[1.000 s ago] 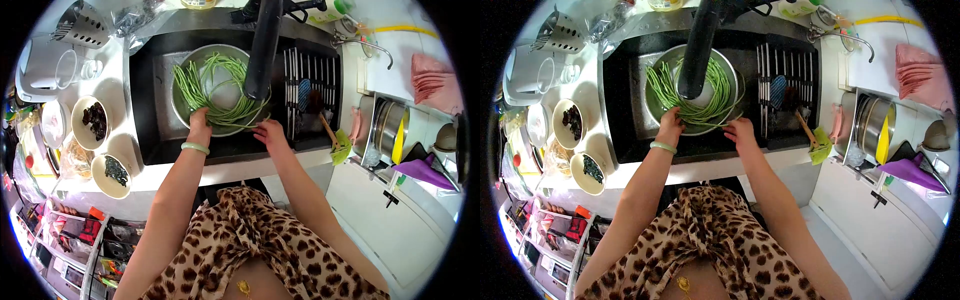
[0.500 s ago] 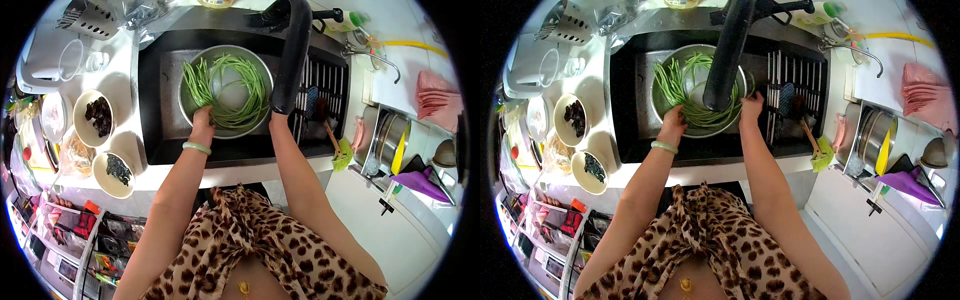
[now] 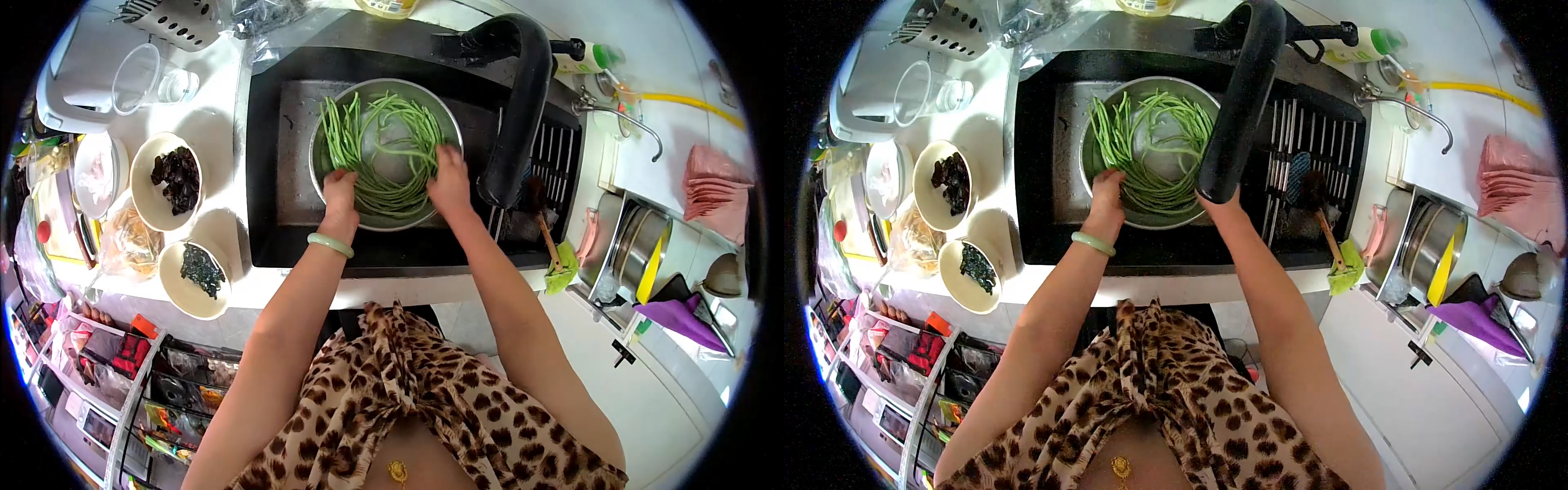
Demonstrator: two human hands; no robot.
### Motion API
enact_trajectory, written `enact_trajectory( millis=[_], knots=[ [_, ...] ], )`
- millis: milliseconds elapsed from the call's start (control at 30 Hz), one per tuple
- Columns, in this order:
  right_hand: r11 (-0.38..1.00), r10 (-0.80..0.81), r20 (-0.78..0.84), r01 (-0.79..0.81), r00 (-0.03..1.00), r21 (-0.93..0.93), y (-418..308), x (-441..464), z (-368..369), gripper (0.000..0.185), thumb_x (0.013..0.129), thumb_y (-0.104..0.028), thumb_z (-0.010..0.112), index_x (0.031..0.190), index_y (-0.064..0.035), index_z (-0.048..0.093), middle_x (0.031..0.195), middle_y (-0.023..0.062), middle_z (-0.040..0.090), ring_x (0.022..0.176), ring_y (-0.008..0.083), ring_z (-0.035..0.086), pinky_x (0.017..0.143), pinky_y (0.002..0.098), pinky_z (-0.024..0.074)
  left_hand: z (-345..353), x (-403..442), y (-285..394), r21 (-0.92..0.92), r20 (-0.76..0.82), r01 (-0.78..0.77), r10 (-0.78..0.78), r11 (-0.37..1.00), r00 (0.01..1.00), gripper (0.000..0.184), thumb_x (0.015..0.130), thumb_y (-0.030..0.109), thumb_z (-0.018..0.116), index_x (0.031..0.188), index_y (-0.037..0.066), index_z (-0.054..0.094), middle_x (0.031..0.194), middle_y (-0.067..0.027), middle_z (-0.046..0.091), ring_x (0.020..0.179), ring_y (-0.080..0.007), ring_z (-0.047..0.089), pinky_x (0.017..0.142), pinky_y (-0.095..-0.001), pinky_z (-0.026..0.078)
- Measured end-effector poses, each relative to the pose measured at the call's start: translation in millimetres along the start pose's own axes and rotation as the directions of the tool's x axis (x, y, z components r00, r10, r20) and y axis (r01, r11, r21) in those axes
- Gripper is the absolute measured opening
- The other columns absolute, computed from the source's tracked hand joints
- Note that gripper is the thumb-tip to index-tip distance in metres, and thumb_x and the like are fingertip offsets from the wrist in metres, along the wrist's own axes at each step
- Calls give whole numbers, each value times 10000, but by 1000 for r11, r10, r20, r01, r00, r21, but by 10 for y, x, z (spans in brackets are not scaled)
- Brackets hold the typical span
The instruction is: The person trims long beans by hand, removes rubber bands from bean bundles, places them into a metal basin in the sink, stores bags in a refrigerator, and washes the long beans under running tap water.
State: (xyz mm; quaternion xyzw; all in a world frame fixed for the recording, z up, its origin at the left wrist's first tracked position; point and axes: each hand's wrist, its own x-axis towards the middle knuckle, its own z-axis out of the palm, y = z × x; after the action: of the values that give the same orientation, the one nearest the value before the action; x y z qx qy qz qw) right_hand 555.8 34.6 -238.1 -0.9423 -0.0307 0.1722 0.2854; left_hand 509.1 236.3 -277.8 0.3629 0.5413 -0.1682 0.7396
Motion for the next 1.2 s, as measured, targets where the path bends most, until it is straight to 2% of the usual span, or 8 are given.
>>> enact_trajectory(
  millis=[133,267,533,667,733,800,967,1200],
  knots=[
    [966,-234,-189,206,954,-157,49,480,34,578,779,-74,665,1306,-8,437,1287,231,477,1199,396,456,992,427,401,206,-83,145,111,-190,-268,285,957,939,553,801,49,648,1291,-46,411,1220,-167,522,1080,-263,525,930,-349,404],
    [977,210,-128,-211,969,12,144,667,733,629,795,-205,690,1324,7,425,1267,243,493,1181,372,482,983,407,392,359,221,137,117,-121,-300,313,947,942,514,790,39,671,1250,-42,456,1167,-151,562,1036,-257,551,910,-346,415],
    [951,76,427,-195,901,242,-101,644,279,516,878,-222,613,1325,-36,433,1239,195,531,1129,324,525,946,366,411,318,124,398,177,134,-263,242,948,961,462,831,190,676,1188,-50,508,1006,-171,629,902,-271,612,789,-377,479],
    [960,264,-218,-233,940,156,45,475,647,589,864,-238,625,1345,2,384,1251,235,471,1166,351,471,933,434,405,144,549,8,651,58,-496,614,575,787,430,834,172,674,1142,-71,498,1021,-236,618,919,-343,618,781,-401,484],
    [971,202,-72,-210,977,-119,-52,386,947,567,826,-179,654,1294,29,410,1242,249,467,1153,368,473,918,456,409,343,565,-127,325,68,-538,548,778,834,441,822,183,684,1145,-50,494,1079,-269,591,980,-423,588,852,-449,457],
    [969,248,309,-237,918,-73,7,482,1068,561,795,-148,683,1266,23,430,1195,238,511,1096,366,516,899,451,425,426,644,-93,710,71,-246,281,660,957,409,847,163,652,1161,-44,491,1072,-234,602,978,-372,595,867,-420,449],
    [951,133,6,-129,991,282,323,485,646,609,758,-88,705,1294,-11,426,1174,232,532,1082,359,534,908,443,433,245,168,299,165,71,-453,448,876,891,342,848,143,632,1113,-25,497,1050,-216,596,992,-373,582,873,-448,442],
    [960,174,200,-212,964,184,119,395,533,709,786,-133,681,1391,-28,328,1357,251,398,1254,389,392,1027,437,349,253,411,126,578,48,-345,392,739,919,382,817,116,611,1149,-5,464,1102,-262,579,1040,-426,555,908,-469,420]
  ],
)
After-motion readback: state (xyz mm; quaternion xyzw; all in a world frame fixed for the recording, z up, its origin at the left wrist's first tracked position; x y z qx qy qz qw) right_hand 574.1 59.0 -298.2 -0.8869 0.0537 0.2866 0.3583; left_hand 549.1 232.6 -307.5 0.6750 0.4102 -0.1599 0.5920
